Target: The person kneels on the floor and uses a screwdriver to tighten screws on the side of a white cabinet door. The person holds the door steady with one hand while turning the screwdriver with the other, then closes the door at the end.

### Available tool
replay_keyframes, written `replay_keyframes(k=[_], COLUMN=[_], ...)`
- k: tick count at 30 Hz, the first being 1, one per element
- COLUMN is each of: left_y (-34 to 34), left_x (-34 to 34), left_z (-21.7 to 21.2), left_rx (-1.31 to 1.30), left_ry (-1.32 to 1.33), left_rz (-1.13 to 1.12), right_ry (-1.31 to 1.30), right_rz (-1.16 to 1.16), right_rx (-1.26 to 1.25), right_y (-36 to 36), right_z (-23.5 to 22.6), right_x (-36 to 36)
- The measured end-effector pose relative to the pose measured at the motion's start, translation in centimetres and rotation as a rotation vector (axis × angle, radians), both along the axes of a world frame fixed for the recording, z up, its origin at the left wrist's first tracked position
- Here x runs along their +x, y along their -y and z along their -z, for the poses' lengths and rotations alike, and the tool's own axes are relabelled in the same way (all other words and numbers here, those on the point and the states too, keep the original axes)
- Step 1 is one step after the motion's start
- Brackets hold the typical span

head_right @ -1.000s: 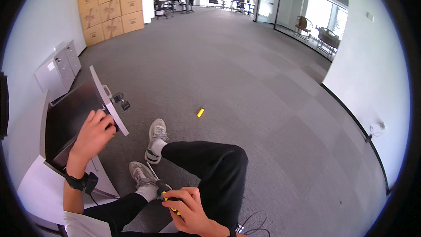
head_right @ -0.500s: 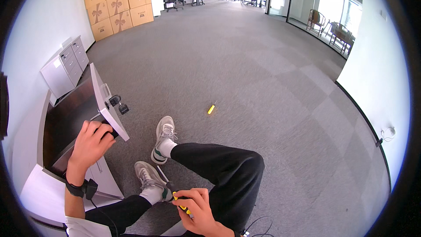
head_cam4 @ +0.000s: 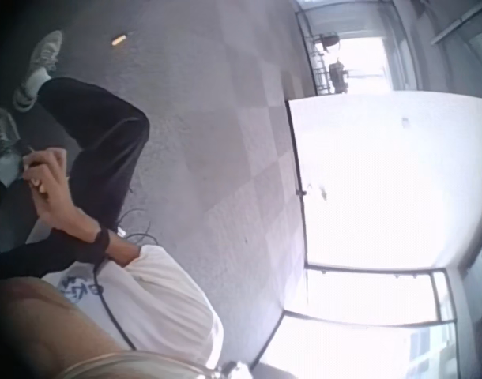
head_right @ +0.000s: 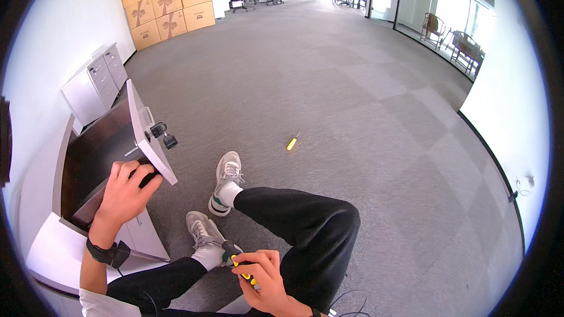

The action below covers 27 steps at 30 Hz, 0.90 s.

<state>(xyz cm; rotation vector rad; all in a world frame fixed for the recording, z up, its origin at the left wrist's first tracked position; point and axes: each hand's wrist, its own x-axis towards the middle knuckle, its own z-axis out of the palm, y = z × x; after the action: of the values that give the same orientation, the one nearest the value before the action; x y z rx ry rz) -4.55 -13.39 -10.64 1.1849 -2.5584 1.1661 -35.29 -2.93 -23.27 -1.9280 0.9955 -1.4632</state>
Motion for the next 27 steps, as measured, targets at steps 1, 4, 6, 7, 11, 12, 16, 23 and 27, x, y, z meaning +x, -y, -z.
replay_keyframes(k=[1, 4, 6, 7, 11, 12, 16, 23, 27], left_y=[0.0, 0.1, 0.1, 0.1, 0.2, 0.2, 0.5, 0.3, -0.5], left_x=[0.0, 0.1, 0.0, 0.0, -0.1, -0.1, 0.0, 0.1, -0.5], left_z=[-0.2, -0.4, -0.4, -0.4, -0.3, -0.2, 0.3, 1.6, 2.4], left_rx=[0.005, 0.014, 0.000, -0.004, -0.009, -0.031, -0.058, -0.210, -0.178], left_ry=[-0.013, -0.033, -0.032, -0.032, -0.048, -0.046, -0.065, -0.109, -0.193], left_rz=[0.036, 0.058, 0.063, 0.067, 0.048, 0.057, 0.063, 0.112, 0.145], right_ry=[0.008, 0.015, 0.009, 0.006, -0.003, -0.001, -0.004, -0.014, -0.055], right_rz=[0.011, 0.018, 0.021, 0.028, 0.038, 0.035, 0.026, 0.024, 0.018], right_rx=[0.008, 0.020, 0.013, 0.008, 0.004, 0.001, 0.010, 0.007, 0.019], right_y=[-0.1, -0.2, -0.2, -0.2, -0.1, -0.1, -0.1, 0.3, 0.2], right_z=[0.0, 0.2, 0.3, 0.3, 0.2, 0.2, 0.1, 0.4, 0.8], right_x=[-0.1, -0.3, -0.4, -0.5, -0.5, -0.4, -0.4, -0.4, -0.3])
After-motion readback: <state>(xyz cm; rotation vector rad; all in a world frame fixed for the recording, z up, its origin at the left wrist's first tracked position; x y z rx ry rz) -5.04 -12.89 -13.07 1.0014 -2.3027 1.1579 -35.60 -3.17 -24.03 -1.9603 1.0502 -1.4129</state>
